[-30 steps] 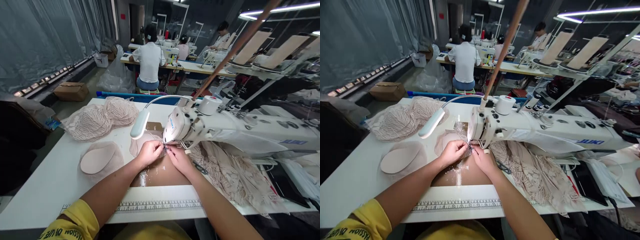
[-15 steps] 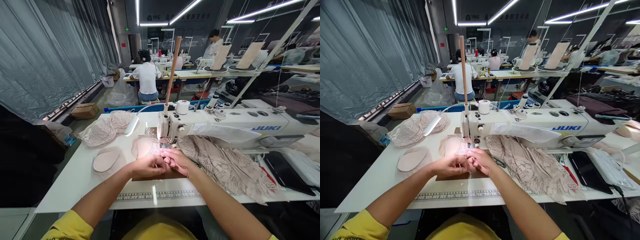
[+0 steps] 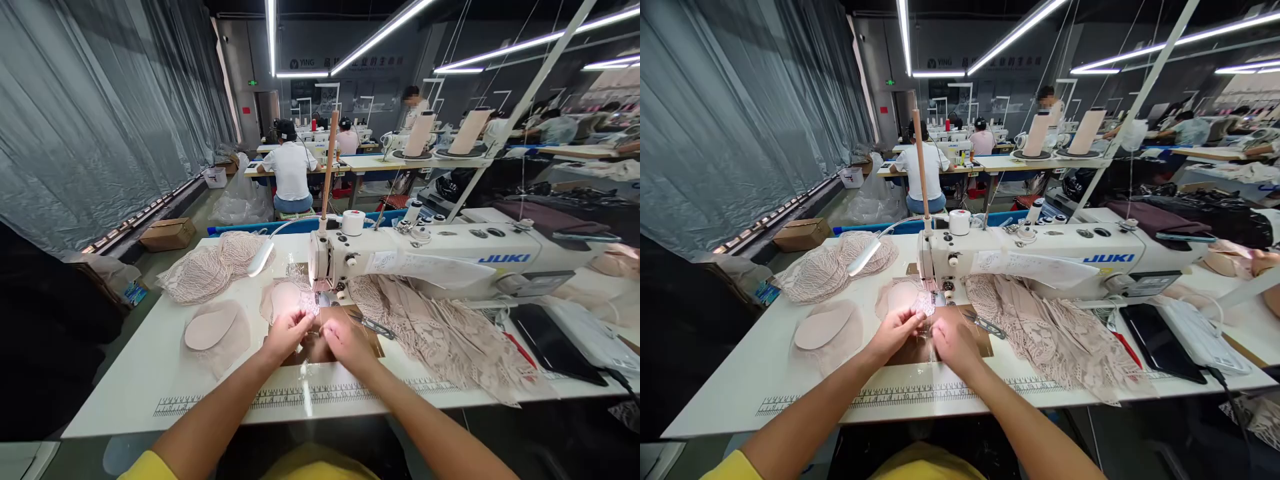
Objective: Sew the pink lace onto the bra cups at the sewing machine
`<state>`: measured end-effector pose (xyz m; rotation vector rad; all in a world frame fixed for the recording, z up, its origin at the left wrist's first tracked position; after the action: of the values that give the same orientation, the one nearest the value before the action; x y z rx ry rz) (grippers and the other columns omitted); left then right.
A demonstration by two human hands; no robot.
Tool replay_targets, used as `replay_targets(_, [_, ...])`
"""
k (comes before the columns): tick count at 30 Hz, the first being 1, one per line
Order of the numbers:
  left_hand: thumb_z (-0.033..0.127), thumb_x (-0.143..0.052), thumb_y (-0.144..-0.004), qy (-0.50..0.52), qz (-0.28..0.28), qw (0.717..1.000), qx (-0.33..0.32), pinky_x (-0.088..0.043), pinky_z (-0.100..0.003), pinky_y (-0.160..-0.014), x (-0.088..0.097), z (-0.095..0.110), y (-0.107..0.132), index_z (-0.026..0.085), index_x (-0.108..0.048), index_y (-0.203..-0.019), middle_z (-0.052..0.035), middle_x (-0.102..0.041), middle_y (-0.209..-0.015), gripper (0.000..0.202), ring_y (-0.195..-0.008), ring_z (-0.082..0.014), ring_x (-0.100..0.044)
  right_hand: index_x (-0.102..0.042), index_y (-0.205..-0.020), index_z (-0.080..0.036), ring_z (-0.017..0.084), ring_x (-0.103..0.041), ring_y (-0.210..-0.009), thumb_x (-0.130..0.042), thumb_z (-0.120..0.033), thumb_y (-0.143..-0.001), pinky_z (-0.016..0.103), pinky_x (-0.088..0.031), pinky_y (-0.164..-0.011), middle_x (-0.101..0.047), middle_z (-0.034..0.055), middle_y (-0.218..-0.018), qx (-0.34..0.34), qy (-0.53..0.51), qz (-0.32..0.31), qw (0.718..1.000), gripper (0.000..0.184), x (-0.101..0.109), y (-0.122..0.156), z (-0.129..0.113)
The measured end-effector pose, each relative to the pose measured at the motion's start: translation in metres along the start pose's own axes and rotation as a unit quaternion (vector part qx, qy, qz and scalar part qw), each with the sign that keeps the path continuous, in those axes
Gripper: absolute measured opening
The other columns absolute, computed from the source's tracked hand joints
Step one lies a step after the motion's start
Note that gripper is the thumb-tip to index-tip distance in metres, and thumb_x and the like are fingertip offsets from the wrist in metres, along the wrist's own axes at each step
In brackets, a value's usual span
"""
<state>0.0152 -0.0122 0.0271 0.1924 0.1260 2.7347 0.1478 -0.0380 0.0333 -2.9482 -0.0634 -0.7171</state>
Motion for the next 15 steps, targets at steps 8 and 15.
replay_targets(8, [0.047,-0.066,-0.071,0.209,0.043,0.973,0.09,-0.029,-0.016,-0.044,-0.003,-0.017,-0.007,0.016,-0.051,-0.081,0.0119,-0.023,-0.051,0.035,-0.043,-0.0041,-0.022,-0.062,-0.069,-0.02,0.015,-0.054,-0.065,-0.047,-0.026,-0.087,0.026,-0.038,-0.06,-0.063,0.0022,-0.069,0.132,0.121,-0.086,0.98,0.024,-0.01,0.025,-0.014])
replay_targets(15, [0.034,-0.045,-0.085,-0.098,0.008,0.994,-0.044,-0.035,-0.023,-0.057,-0.012,0.002,0.01,0.015,-0.056,-0.077,0.0021,-0.05,-0.063,0.023,-0.058,-0.0103,-0.043,-0.071,-0.092,-0.026,0.01,-0.048,-0.056,-0.053,-0.054,-0.086,0.022,-0.038,-0.049,-0.06,0.0021,-0.079,0.117,-0.28,-0.18,0.936,0.034,0.031,0.072,-0.072])
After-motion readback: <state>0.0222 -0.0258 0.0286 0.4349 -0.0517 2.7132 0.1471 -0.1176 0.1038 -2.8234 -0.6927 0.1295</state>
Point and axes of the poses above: each hand's wrist, its own y-axis away from the middle knuckle, its own x-axis out of the back of the hand, z = x × y, the point moved 7 cm from there along -y, towards the middle knuckle
